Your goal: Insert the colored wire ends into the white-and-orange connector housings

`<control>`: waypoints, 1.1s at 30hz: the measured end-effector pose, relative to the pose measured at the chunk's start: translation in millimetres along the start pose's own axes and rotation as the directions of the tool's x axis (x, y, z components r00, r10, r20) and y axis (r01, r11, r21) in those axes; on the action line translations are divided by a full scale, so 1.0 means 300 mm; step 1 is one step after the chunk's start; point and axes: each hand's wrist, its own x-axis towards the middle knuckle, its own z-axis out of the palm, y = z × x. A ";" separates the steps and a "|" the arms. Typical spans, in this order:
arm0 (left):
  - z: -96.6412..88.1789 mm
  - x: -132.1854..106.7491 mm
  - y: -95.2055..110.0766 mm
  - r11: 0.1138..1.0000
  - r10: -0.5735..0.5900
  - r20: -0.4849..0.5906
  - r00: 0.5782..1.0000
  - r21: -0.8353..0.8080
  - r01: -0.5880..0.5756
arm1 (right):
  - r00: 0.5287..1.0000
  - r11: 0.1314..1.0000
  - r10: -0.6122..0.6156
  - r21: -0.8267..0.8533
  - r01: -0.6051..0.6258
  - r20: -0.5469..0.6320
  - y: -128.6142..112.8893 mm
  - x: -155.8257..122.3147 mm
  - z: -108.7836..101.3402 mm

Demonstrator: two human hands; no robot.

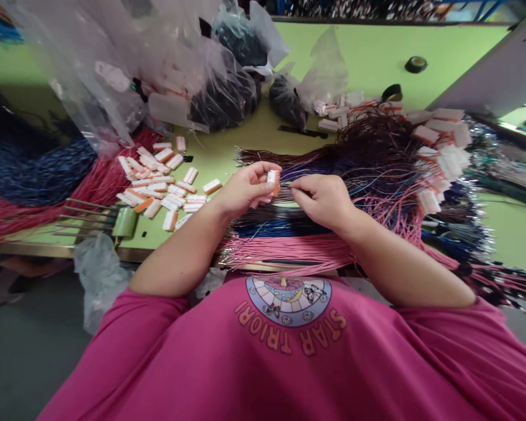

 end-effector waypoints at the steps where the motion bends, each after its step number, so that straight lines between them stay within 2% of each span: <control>1: 0.001 -0.002 0.000 1.000 0.001 -0.002 1.000 0.002 -0.001 | 1.000 0.999 0.011 -0.041 -0.010 0.016 -0.006 -0.003 0.000; 7: 0.006 -0.006 -0.001 1.000 -0.004 0.000 1.000 0.030 0.004 | 0.996 0.980 0.073 -0.190 -0.063 0.050 -0.043 -0.002 -0.006; 15: 0.008 -0.005 -0.002 0.995 0.029 -0.018 0.999 0.093 -0.027 | 0.984 0.971 0.138 -0.209 -0.112 0.111 -0.050 0.008 -0.011; 24: 0.002 -0.008 -0.010 0.986 0.045 -0.050 0.998 0.162 -0.036 | 0.990 0.985 0.131 -0.119 -0.123 0.059 -0.034 0.020 -0.003; 29: 0.001 -0.008 -0.012 0.984 0.062 -0.057 0.996 0.169 -0.051 | 0.983 0.978 0.134 -0.177 -0.111 0.128 -0.049 0.018 -0.004; 33: 0.003 -0.008 -0.014 0.980 0.080 -0.066 0.995 0.189 -0.066 | 0.982 0.983 0.132 -0.146 -0.113 0.134 -0.048 0.023 -0.004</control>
